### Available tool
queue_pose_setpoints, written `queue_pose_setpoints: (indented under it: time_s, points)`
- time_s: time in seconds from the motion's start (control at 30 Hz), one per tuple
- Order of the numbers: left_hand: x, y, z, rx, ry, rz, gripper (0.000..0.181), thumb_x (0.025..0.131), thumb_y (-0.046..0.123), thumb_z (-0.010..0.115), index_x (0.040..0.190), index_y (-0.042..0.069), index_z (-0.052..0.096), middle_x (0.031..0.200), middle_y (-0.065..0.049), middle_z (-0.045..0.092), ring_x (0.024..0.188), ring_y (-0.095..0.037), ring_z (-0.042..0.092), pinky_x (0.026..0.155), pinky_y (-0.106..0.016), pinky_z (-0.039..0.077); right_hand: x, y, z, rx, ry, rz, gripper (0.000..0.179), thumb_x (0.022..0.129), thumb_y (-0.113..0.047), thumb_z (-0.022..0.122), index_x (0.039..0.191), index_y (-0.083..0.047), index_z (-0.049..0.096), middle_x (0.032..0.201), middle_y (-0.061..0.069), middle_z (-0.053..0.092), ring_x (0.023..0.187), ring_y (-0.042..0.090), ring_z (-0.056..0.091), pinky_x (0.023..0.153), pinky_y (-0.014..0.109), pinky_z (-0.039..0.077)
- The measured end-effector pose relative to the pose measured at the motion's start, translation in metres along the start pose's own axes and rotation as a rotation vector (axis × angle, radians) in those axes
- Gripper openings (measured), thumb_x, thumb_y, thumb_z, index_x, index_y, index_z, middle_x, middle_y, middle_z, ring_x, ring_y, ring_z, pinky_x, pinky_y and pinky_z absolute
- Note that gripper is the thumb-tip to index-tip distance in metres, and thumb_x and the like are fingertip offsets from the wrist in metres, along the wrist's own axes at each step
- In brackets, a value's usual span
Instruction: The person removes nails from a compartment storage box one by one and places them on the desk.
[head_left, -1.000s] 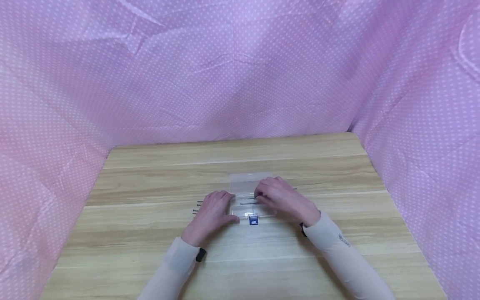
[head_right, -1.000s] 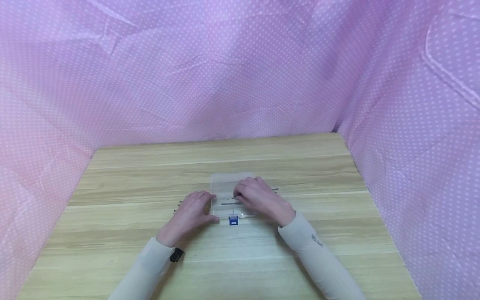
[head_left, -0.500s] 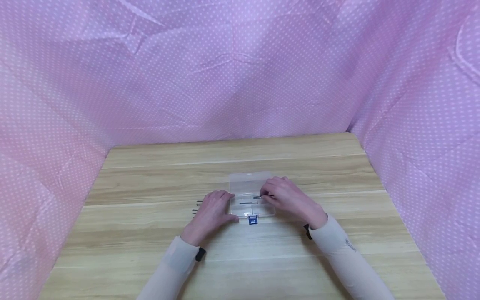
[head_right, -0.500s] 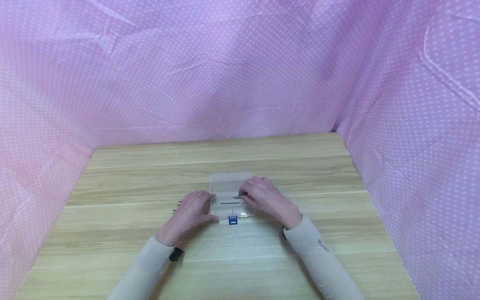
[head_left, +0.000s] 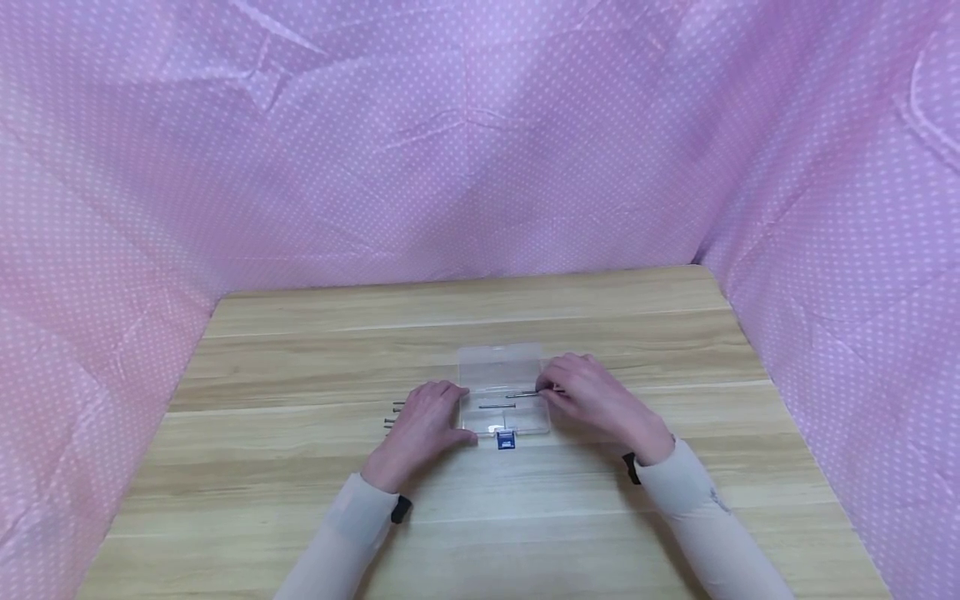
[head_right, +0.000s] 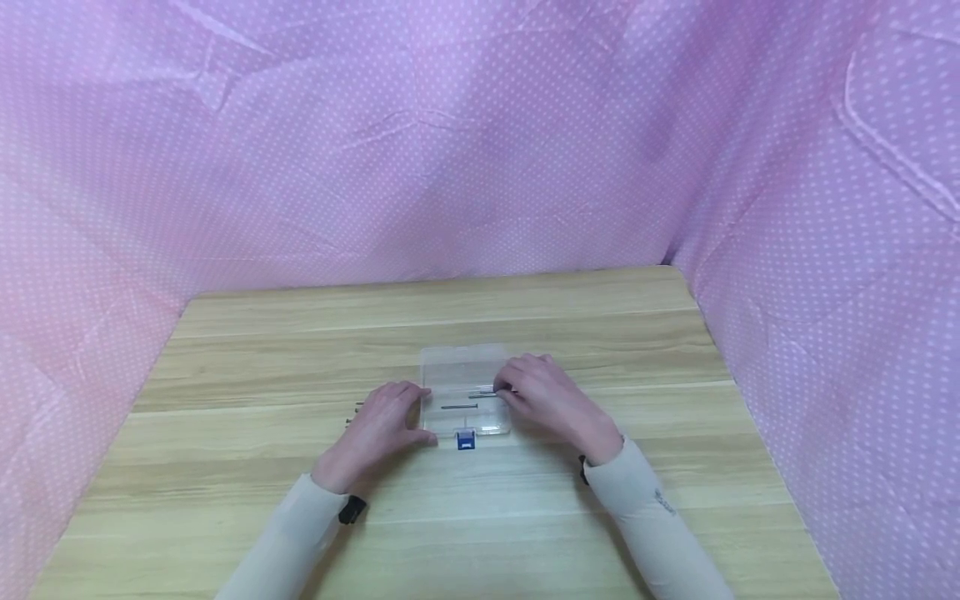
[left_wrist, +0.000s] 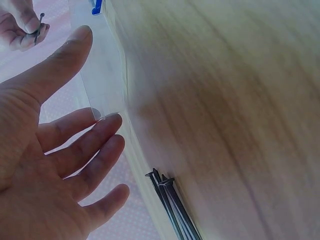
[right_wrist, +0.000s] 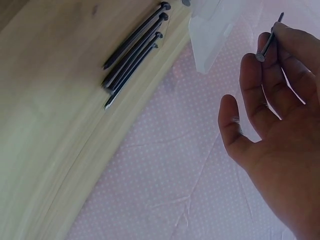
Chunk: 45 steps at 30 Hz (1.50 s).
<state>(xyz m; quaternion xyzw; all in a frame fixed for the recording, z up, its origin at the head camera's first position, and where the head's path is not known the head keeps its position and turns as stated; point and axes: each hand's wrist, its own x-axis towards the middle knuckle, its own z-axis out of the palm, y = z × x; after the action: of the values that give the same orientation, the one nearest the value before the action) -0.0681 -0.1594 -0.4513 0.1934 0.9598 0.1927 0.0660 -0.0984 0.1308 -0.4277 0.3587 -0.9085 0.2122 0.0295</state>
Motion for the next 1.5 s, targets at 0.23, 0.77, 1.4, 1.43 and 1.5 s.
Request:
queue_pose_setpoints:
  time_s: [0.23, 0.77, 1.4, 1.43, 1.5]
  points:
    - [-0.001, 0.000, 0.000, 0.002, 0.018, 0.018, 0.071, 0.074, 0.038, 0.094, 0.128, 0.000, 0.067, 0.119, -0.013, 0.070, 0.115, -0.034, 0.062, 0.109, -0.052, 0.045, -0.008, 0.006, -0.002, -0.010, 0.006, 0.012, 0.010, 0.093, -0.012, 0.077, 0.101, -0.012, 0.072, 0.098, -0.001, 0.070, 0.096, 0.020, 0.065, 0.085, 0.043, 0.052]
    - [0.000, -0.001, 0.000, 0.017, 0.012, 0.014, 0.071, 0.075, 0.039, 0.093, 0.128, 0.001, 0.067, 0.121, -0.014, 0.069, 0.117, -0.034, 0.062, 0.109, -0.053, 0.045, -0.028, 0.018, -0.007, -0.023, 0.025, 0.027, 0.011, 0.091, -0.009, 0.078, 0.101, -0.010, 0.073, 0.099, 0.002, 0.071, 0.099, 0.024, 0.067, 0.095, 0.052, 0.053]
    - [-0.001, 0.001, 0.002, 0.023, 0.014, 0.015, 0.071, 0.075, 0.039, 0.093, 0.129, 0.001, 0.066, 0.121, -0.014, 0.069, 0.117, -0.034, 0.062, 0.109, -0.053, 0.045, -0.043, 0.024, -0.006, -0.063, 0.028, 0.048, 0.013, 0.089, -0.008, 0.080, 0.098, -0.013, 0.072, 0.099, 0.002, 0.070, 0.099, 0.027, 0.066, 0.088, 0.056, 0.055]
    - [-0.001, 0.001, 0.003, 0.025, 0.016, 0.014, 0.071, 0.075, 0.039, 0.093, 0.128, 0.001, 0.066, 0.120, -0.014, 0.069, 0.116, -0.034, 0.062, 0.109, -0.053, 0.045, -0.044, 0.025, -0.006, -0.065, 0.027, 0.047, 0.013, 0.089, -0.009, 0.080, 0.098, -0.013, 0.072, 0.098, 0.001, 0.070, 0.097, 0.026, 0.066, 0.087, 0.055, 0.055]
    - [-0.001, 0.002, 0.004, 0.028, 0.018, 0.013, 0.071, 0.075, 0.039, 0.093, 0.128, 0.001, 0.067, 0.120, -0.014, 0.069, 0.116, -0.034, 0.062, 0.109, -0.053, 0.045, -0.046, 0.026, -0.005, -0.070, 0.025, 0.041, 0.013, 0.089, -0.009, 0.080, 0.098, -0.013, 0.072, 0.096, 0.000, 0.069, 0.096, 0.025, 0.066, 0.088, 0.055, 0.054]
